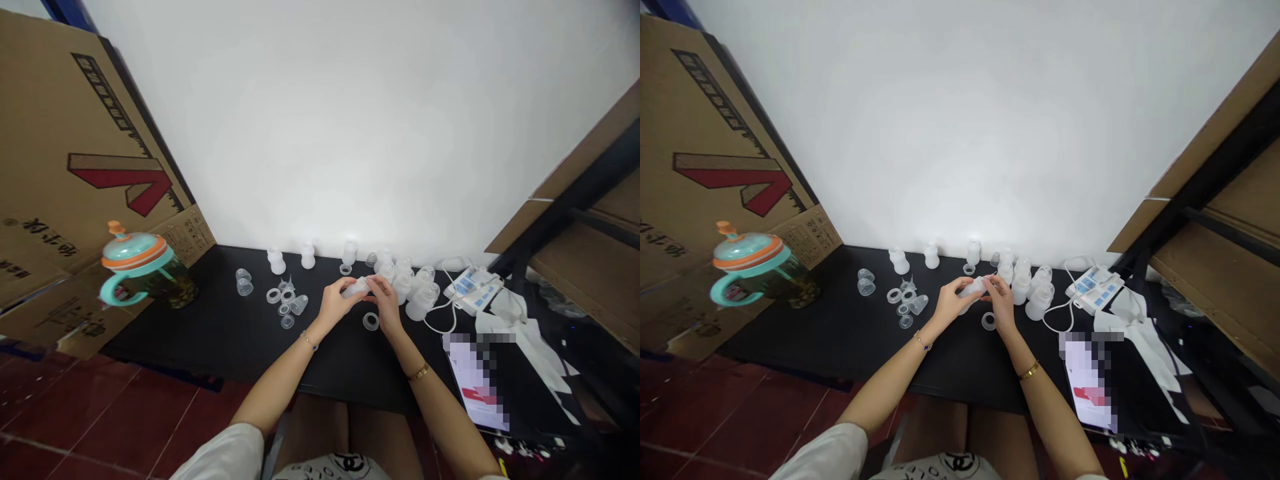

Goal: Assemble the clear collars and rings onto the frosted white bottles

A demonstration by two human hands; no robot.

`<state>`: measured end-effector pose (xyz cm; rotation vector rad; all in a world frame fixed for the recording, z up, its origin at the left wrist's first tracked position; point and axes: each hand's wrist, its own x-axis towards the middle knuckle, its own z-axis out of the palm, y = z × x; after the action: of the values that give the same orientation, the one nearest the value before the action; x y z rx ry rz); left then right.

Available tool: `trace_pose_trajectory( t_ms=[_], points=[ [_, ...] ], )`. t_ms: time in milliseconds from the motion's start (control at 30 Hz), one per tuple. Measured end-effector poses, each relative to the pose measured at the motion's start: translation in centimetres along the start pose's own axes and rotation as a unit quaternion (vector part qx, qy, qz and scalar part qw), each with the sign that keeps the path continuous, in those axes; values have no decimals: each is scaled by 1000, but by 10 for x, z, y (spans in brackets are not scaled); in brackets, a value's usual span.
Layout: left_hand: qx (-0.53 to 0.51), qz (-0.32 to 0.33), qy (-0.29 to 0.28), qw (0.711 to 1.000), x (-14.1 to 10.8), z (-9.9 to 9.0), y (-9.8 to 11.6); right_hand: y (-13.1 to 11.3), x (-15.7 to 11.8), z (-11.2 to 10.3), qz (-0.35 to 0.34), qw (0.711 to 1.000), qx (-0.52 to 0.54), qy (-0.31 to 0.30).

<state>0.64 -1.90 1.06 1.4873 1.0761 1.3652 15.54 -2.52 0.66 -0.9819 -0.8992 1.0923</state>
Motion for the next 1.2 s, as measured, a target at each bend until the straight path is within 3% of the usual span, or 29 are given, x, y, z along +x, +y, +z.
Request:
trace_pose_trajectory(
  t_ms=[133,400,900,1200],
  points=[
    [-17,-3,6,1000,0,0,-1,-1,0,1,1,1000,3,-1],
    [63,17,-6,998,1,0,-8,1,1,-1,5,1000,-1,-9],
    [110,13,-32,993,3,0,-12,5,3,-2,1,1000,-27,-9],
    [157,20,-90,983,3,-2,-3,10,4,-3,-6,999,-39,-10]
  ],
)
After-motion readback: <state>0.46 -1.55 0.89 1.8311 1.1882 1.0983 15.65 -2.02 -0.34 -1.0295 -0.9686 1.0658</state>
